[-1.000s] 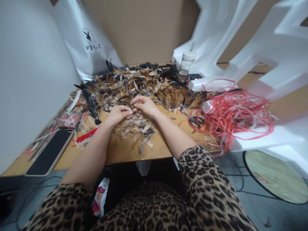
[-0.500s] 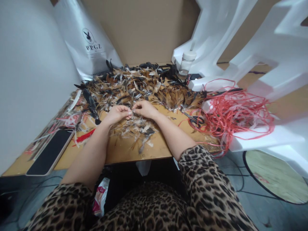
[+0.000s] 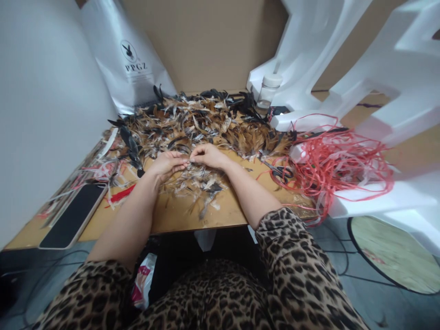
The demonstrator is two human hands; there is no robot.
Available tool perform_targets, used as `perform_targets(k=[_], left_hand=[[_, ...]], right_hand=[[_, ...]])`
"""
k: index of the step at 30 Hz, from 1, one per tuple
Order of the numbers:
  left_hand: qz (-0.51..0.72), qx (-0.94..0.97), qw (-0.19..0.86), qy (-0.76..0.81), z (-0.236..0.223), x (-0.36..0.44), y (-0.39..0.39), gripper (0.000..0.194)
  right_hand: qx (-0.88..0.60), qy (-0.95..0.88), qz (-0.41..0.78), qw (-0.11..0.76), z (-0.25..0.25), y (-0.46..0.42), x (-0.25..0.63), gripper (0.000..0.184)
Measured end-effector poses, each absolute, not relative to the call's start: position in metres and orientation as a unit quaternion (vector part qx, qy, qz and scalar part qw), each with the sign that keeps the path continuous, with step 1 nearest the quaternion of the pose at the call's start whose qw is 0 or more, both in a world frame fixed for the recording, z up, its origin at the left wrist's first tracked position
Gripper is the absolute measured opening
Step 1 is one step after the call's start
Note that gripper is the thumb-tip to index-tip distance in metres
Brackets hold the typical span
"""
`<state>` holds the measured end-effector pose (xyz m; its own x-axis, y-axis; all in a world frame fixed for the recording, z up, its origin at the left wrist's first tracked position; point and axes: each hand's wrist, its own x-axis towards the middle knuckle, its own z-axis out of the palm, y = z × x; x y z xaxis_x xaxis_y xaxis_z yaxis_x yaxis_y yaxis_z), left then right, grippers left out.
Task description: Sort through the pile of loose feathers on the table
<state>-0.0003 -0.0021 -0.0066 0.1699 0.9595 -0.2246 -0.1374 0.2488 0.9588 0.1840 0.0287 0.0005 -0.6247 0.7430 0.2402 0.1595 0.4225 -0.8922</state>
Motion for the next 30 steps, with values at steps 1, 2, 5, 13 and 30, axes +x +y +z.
perform_targets(k=[1,2,5,13,30], left_hand=[[0.436,0.422,0.638,0.474,-0.007,0.0,-0.002,0.025],[0.438,0.413,0.645,0.471,-0.007,0.0,-0.002,0.025],[0.441,0.4,0.659,0.46,-0.007,-0.001,-0.002,0.024],[0.435,0.407,0.662,0.455,-0.004,-0.006,-0.001,0.023],[0.402,0.46,0.641,0.464,-0.008,-0.006,-0.002,0.027]], right_hand=[[-0.285,-0.784,0.447,0.322,0.001,0.029,0.184,0.016],[-0.284,-0.788,0.443,0.32,0.002,0.028,0.184,0.016],[-0.303,-0.783,0.436,0.325,0.003,0.026,0.182,0.016],[-0.438,-0.68,0.41,0.422,0.005,0.024,0.178,0.032],[-0.35,-0.723,0.48,0.353,0.011,0.006,0.165,0.015]])
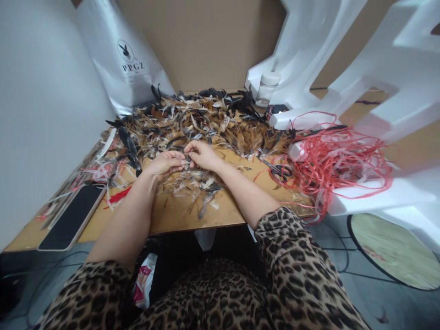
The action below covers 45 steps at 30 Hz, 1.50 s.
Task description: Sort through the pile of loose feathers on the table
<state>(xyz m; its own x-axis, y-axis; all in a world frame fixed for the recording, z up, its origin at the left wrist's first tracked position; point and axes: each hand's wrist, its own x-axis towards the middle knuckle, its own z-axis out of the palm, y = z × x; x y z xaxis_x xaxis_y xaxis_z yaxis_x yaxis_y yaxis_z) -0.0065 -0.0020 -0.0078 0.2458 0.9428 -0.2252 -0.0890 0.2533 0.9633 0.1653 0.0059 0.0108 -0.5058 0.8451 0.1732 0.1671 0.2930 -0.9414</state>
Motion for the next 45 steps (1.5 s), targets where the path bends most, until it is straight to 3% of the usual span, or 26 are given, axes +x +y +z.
perform_targets(k=[8,23,30,45], left_hand=[[0.406,0.53,0.569,0.481,-0.006,-0.003,-0.003,0.025],[0.431,0.713,0.22,0.508,-0.014,0.007,0.001,0.018],[0.466,0.678,0.233,0.518,-0.015,0.009,0.002,0.018],[0.442,0.706,0.166,0.528,-0.017,0.007,0.002,0.016]], right_hand=[[-0.356,-0.834,0.279,0.316,0.004,0.011,0.17,0.018],[-0.41,-0.77,0.354,0.336,-0.008,0.019,0.165,0.012],[-0.421,-0.707,0.448,0.351,-0.007,0.019,0.164,0.016],[-0.443,-0.693,0.443,0.358,-0.007,0.018,0.164,0.012]])
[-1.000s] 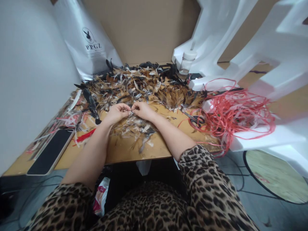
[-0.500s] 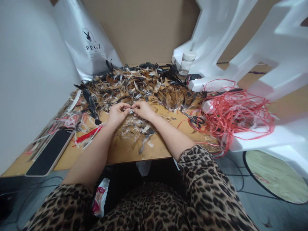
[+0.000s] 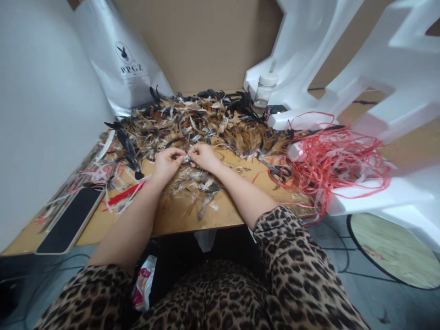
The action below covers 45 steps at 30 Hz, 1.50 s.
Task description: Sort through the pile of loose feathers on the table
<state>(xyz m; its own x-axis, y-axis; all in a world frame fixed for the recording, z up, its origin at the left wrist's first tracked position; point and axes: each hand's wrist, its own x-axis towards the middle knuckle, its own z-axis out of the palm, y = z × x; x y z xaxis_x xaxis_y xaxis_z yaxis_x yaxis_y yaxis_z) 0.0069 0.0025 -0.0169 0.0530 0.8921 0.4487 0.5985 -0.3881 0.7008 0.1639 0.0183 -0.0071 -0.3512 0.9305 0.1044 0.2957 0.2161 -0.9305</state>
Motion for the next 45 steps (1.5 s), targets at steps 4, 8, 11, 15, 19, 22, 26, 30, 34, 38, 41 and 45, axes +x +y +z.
perform_targets(k=[4,8,11,15,19,22,26,30,34,38,41,45], left_hand=[[0.442,0.696,0.169,0.54,-0.015,0.008,0.001,0.015],[0.446,0.694,0.174,0.537,-0.013,0.008,0.0,0.014],[0.447,0.695,0.173,0.536,-0.013,0.007,0.0,0.014],[0.448,0.687,0.178,0.544,-0.012,0.008,0.0,0.015],[0.477,0.665,0.212,0.535,-0.01,0.008,-0.001,0.013],[0.479,0.656,0.236,0.534,-0.008,0.008,-0.002,0.013],[0.469,0.66,0.249,0.532,-0.007,0.007,-0.002,0.015],[0.464,0.658,0.26,0.533,-0.007,0.007,-0.003,0.014],[0.463,0.655,0.275,0.53,-0.008,0.005,-0.002,0.011],[0.464,0.653,0.287,0.525,-0.012,0.004,0.0,0.011],[0.469,0.652,0.3,0.515,-0.012,0.004,0.0,0.01],[0.485,0.612,0.354,0.514,-0.008,0.008,-0.001,0.012]], right_hand=[[-0.433,-0.687,0.445,0.378,-0.005,0.017,0.163,0.011],[-0.407,-0.672,0.484,0.385,-0.002,0.017,0.164,0.015],[-0.42,-0.682,0.473,0.368,-0.001,0.017,0.165,0.012],[-0.439,-0.713,0.412,0.359,-0.001,0.016,0.167,0.015],[-0.464,-0.746,0.305,0.368,-0.002,0.019,0.171,0.014],[-0.481,-0.748,0.254,0.38,0.0,0.022,0.175,0.01],[-0.484,-0.753,0.221,0.387,0.003,0.023,0.178,0.009],[-0.477,-0.765,0.199,0.385,0.005,0.021,0.178,0.008],[-0.468,-0.775,0.189,0.381,0.006,0.02,0.178,0.008],[-0.466,-0.778,0.183,0.38,0.005,0.021,0.179,0.009],[-0.467,-0.777,0.175,0.385,0.004,0.022,0.179,0.009],[-0.462,-0.775,0.172,0.395,0.006,0.021,0.178,0.01]])
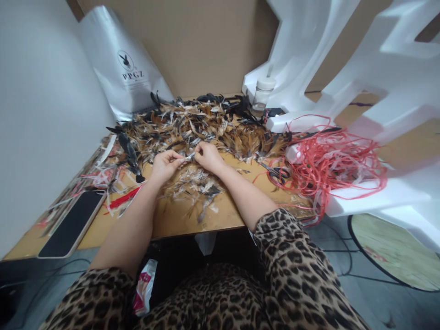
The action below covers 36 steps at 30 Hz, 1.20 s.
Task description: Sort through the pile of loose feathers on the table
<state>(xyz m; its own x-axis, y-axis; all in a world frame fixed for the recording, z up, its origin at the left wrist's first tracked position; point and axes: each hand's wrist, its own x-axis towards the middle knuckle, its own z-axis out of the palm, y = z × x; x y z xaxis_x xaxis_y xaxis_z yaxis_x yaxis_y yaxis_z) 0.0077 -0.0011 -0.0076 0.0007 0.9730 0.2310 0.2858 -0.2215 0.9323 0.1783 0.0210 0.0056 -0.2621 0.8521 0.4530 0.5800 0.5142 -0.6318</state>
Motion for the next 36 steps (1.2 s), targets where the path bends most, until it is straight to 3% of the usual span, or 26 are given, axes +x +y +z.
perform_targets(k=[11,16,20,24,27,31,36], left_hand=[[0.509,0.51,0.496,0.484,0.001,0.017,-0.005,0.037],[0.544,0.422,0.56,0.461,-0.005,0.012,0.0,0.029],[0.565,0.311,0.673,0.362,-0.003,0.006,0.003,0.017],[0.554,0.215,0.747,0.298,0.0,0.005,0.001,0.012],[0.536,0.203,0.766,0.292,-0.001,0.008,-0.001,0.011],[0.521,0.266,0.748,0.314,-0.005,0.012,-0.001,0.014],[0.537,0.362,0.672,0.359,-0.003,0.018,-0.005,0.025]], right_hand=[[-0.419,-0.794,0.114,0.426,0.003,0.02,0.174,0.01],[-0.402,-0.728,0.144,0.537,0.01,0.019,0.175,0.024],[-0.461,-0.578,0.289,0.608,0.013,0.027,0.177,0.031],[-0.444,-0.524,0.487,0.539,0.014,0.026,0.172,0.03],[-0.383,-0.538,0.561,0.499,0.018,0.016,0.167,0.033],[-0.351,-0.571,0.546,0.503,0.021,0.006,0.163,0.026],[-0.438,-0.566,0.493,0.495,0.023,0.006,0.164,0.023]])
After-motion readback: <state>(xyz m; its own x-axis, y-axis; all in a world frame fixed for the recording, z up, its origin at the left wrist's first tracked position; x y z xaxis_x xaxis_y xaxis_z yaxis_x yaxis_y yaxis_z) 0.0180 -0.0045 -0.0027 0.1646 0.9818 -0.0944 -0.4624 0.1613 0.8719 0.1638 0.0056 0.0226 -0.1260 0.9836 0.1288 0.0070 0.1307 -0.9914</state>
